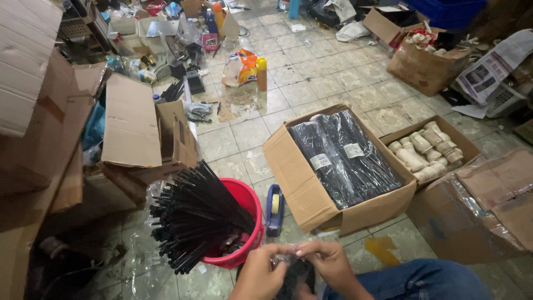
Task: The person puts black plastic sticks into a clear plastic bag and then closes the bag by hand.
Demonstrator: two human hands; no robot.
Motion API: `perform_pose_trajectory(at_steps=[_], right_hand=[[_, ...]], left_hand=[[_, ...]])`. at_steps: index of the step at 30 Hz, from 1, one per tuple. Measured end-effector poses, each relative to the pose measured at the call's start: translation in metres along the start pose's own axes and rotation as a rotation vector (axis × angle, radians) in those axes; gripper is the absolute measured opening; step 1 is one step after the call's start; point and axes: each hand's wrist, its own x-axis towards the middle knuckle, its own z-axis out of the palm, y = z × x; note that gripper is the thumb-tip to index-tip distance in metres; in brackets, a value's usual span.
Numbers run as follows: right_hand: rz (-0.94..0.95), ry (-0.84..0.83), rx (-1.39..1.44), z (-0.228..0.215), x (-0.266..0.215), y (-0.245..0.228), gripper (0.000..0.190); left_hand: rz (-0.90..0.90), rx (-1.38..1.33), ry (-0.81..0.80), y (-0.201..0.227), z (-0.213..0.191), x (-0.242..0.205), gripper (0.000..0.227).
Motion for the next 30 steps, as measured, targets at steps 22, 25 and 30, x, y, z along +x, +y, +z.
perform_pose_trajectory(at_steps=[22,25,30], right_hand=[[0.002,-0.264,-0.029,-0.018,0.014,-0.041,0.01],[0.046,-0.301,-0.094,-0.021,0.018,-0.057,0.012],[0.089,-0.345,0.032,-0.026,0.024,-0.082,0.02]], left_hand=[[0.126,0.204,0.238,0.015,0.008,-0.008,0.011],[0.195,0.217,0.239,0.007,0.012,-0.004,0.012],[0.288,0.335,0.273,0.008,0.009,-0.004,0.009]])
